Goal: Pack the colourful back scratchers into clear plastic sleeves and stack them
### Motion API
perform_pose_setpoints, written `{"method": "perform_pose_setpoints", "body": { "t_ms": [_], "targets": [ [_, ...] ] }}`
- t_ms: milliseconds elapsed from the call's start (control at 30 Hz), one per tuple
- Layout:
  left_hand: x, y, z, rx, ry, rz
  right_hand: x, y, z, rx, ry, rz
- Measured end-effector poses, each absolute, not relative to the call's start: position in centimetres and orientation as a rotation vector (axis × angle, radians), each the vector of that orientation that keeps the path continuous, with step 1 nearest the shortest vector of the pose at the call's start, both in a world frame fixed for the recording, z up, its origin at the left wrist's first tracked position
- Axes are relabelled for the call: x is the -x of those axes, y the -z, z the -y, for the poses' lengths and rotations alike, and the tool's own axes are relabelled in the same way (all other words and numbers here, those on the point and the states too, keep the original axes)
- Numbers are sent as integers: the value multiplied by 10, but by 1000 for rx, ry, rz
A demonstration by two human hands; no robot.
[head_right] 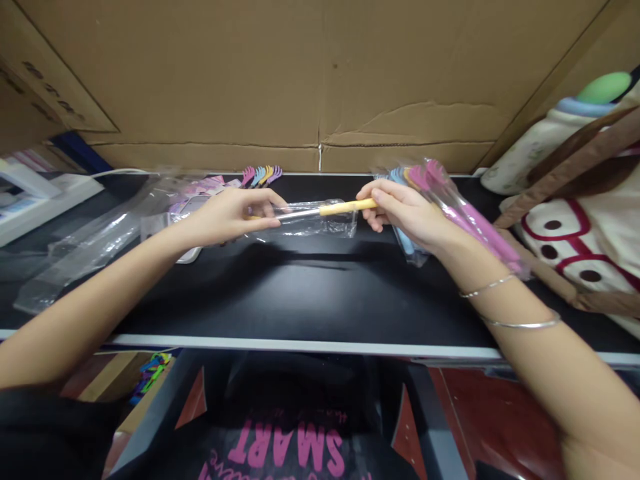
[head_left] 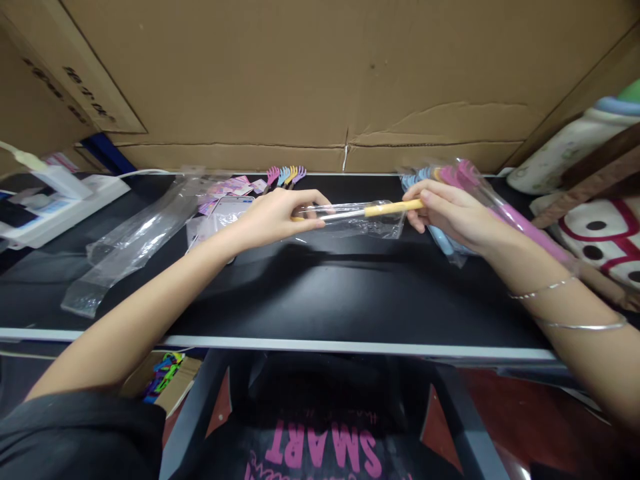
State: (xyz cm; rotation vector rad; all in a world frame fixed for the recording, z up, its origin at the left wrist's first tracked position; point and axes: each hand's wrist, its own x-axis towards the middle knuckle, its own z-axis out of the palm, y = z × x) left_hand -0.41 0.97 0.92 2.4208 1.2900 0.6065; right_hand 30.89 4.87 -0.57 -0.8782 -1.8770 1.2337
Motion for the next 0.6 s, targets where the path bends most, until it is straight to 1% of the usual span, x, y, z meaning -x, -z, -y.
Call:
{"method": "perform_pose_setpoints", "body": {
  "t_ms": [233,467,600],
  "targets": [
    [4,-5,-10,-2497,-592,-1431,-298,15,-43,872,-1319,1775],
    [-1,-8,-5,-2627,-586,-1585,-287,20,-37,821,-1335,1714],
    [-6,-7,-2,-2716,-570,-1587,-278,19,-27,848,-1383,1724]
  ]
}}
